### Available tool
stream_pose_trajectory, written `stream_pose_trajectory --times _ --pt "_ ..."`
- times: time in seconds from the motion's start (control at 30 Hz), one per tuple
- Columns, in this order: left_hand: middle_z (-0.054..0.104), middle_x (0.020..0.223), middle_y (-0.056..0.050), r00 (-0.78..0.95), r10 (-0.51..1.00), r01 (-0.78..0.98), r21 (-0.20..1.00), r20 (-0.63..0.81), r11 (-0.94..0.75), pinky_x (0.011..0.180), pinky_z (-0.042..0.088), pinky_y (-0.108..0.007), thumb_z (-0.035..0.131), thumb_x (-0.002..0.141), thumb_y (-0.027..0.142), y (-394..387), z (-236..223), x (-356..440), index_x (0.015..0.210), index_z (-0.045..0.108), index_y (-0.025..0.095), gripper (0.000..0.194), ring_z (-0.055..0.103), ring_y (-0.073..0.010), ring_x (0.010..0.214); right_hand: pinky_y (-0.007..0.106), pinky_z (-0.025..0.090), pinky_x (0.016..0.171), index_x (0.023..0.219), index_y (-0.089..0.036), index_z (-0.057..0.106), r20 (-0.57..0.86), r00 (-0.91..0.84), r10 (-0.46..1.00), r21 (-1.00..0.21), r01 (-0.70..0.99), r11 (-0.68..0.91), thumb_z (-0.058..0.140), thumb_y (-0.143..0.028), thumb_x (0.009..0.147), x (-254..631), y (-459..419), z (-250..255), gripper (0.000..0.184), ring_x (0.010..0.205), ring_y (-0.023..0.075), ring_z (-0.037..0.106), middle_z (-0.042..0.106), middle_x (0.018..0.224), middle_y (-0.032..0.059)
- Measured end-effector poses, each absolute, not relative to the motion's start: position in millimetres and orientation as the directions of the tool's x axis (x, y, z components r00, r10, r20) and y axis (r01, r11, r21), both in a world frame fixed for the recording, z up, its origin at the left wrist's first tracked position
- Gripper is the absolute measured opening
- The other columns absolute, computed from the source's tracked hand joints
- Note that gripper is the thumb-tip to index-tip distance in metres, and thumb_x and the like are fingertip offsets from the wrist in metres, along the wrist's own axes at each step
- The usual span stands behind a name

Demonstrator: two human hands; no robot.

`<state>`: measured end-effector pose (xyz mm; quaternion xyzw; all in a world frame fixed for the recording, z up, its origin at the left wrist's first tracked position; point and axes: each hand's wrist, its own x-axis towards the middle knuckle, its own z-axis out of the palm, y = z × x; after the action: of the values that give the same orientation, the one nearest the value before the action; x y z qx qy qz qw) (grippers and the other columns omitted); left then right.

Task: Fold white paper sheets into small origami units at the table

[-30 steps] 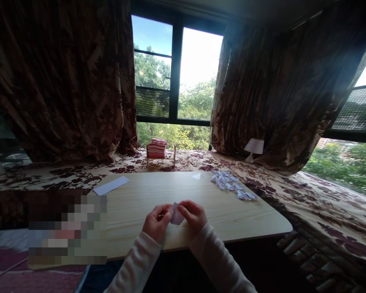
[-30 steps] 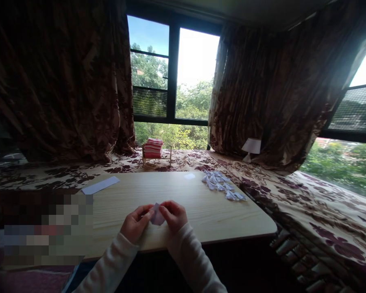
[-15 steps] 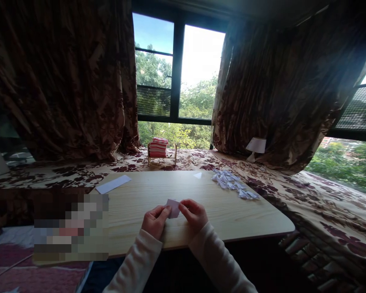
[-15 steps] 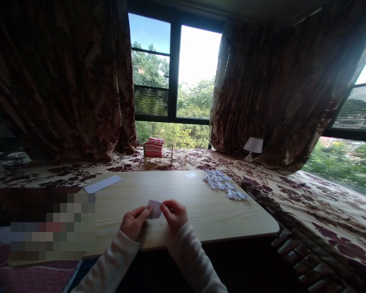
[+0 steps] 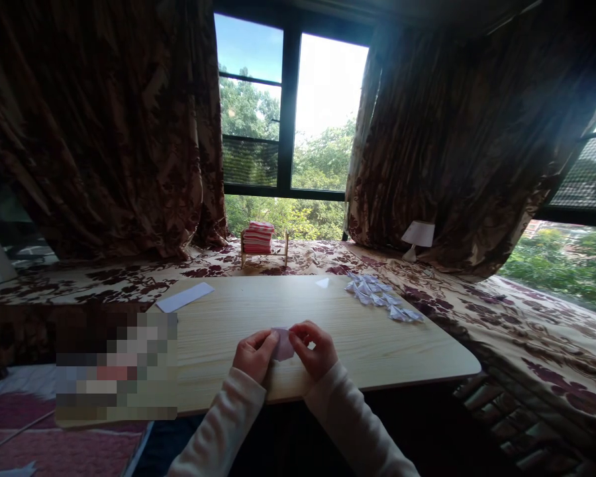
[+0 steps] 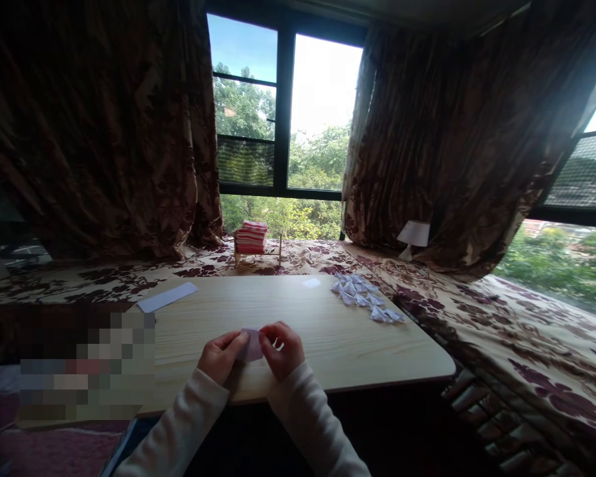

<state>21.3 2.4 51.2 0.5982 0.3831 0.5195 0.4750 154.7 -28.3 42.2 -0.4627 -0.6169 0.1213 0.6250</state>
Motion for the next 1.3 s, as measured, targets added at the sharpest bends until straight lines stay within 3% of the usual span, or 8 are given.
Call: stream_pose_trajectory --times 0.23,0.57,0.73,1.13,1.3 --pt "0.071 0.075 -0.006 0.156 0.958 -0.038 0.971 0.240 -0.237 0.065 0.049 -0.026 0.060 0.065 0.034 4.9 49.9 20.7 0.078 0.072 0.013 0.027 0.063 -0.0201 0.073 0.022 0.040 0.049 0.075 -0.018 0.063 0.700 0.178 0.691 -0.678 0.470 0.565 0.051 -0.011 0.070 155.2 -28.9 41.7 0.015 0.057 0.0111 0.049 0.056 0.067 0.0002" --pt "0.067 0.058 -0.002 0.209 0.948 -0.040 0.971 0.238 -0.235 0.058 0.046 -0.025 0.061 0.062 0.032 1.1 55.1 19.2 0.064 0.071 0.013 0.022 0.060 -0.0174 0.059 0.025 0.043 0.054 0.073 -0.019 0.064 0.747 0.162 0.645 -0.613 0.545 0.572 0.054 -0.016 0.074 153.0 -32.7 44.1 0.010 0.059 0.0126 0.049 0.054 0.067 0.0008" --pt "0.068 0.058 -0.003 0.208 0.953 -0.037 0.975 0.221 -0.219 0.058 0.045 -0.025 0.061 0.062 0.032 1.8 54.3 18.5 0.065 0.071 0.013 0.022 0.060 -0.0175 0.059 0.029 0.044 0.065 0.081 -0.022 0.065 0.807 0.083 0.584 -0.477 0.675 0.563 0.051 -0.016 0.078 151.1 -38.1 45.8 0.016 0.072 0.0164 0.051 0.055 0.072 0.0028" --pt "0.070 0.063 -0.005 0.192 0.962 -0.062 0.981 0.194 -0.185 0.060 0.047 -0.026 0.062 0.060 0.031 2.7 52.1 18.1 0.066 0.072 0.012 0.022 0.061 -0.0185 0.061 0.028 0.040 0.065 0.082 -0.024 0.066 0.832 -0.097 0.546 -0.202 0.864 0.461 0.048 -0.014 0.081 150.4 -42.0 46.7 0.021 0.072 0.0161 0.047 0.053 0.074 0.0036" --pt "0.069 0.060 -0.004 0.189 0.963 -0.081 0.981 0.191 -0.179 0.060 0.047 -0.026 0.061 0.061 0.031 3.5 53.3 18.2 0.065 0.072 0.012 0.022 0.061 -0.0184 0.061 0.028 0.039 0.064 0.082 -0.023 0.066 0.842 -0.114 0.527 -0.148 0.891 0.429 0.047 -0.012 0.081 148.5 -44.0 50.9 0.022 0.070 0.0163 0.047 0.054 0.072 0.0039"
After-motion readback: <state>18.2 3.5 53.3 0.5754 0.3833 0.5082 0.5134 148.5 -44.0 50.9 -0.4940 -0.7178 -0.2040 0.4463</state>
